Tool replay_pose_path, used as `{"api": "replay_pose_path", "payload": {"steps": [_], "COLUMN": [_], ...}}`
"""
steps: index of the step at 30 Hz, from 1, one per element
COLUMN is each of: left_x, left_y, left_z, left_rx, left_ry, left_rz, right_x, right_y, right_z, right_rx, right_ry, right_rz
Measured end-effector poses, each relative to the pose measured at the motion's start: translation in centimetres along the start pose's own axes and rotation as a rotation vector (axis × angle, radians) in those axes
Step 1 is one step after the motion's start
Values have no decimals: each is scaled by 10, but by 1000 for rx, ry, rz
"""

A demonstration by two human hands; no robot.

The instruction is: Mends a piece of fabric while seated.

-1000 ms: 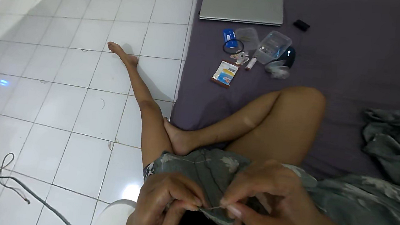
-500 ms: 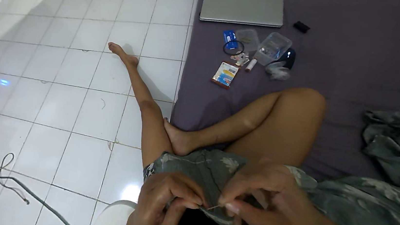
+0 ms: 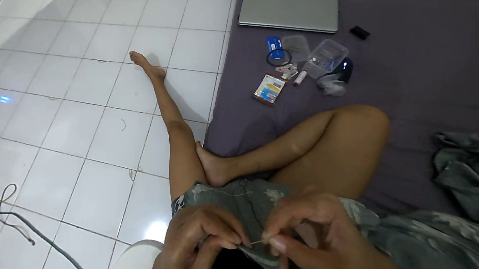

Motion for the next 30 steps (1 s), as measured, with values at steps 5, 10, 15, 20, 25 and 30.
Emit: {"api": "replay_pose_path", "payload": {"steps": [5, 10, 15, 20, 25, 30], "left_x": [0, 0, -1, 0, -1, 0], "left_y": [0, 0, 0, 0, 1, 4], "left_z": [1, 1, 1, 1, 0, 0], "left_rx": [2, -8, -2, -1, -13, -57], "left_ry": [-2, 3, 12, 7, 8, 11], "left_rz": [-1, -6, -16, -28, -58, -101], "right_x": [1, 1, 1, 2, 2, 1], "right_y": [1, 2, 2, 1, -1, -4], "right_z": [0, 1, 1, 1, 2, 3], "right_rx": [12, -10, -18, -14, -15, 2], "right_ry": [-12, -5, 6, 13, 23, 27], "right_rz": [11, -13, -7, 20, 26, 14]}}
Point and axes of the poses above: each hand's wrist, its own z-axis towards the middle knuckle, its own x-axis out of the palm, y = z × x, the point moved 3 cm from there along z, towards the middle knuckle, and after that the axes turned 2 degrees about -z, right-handed, at the moved point
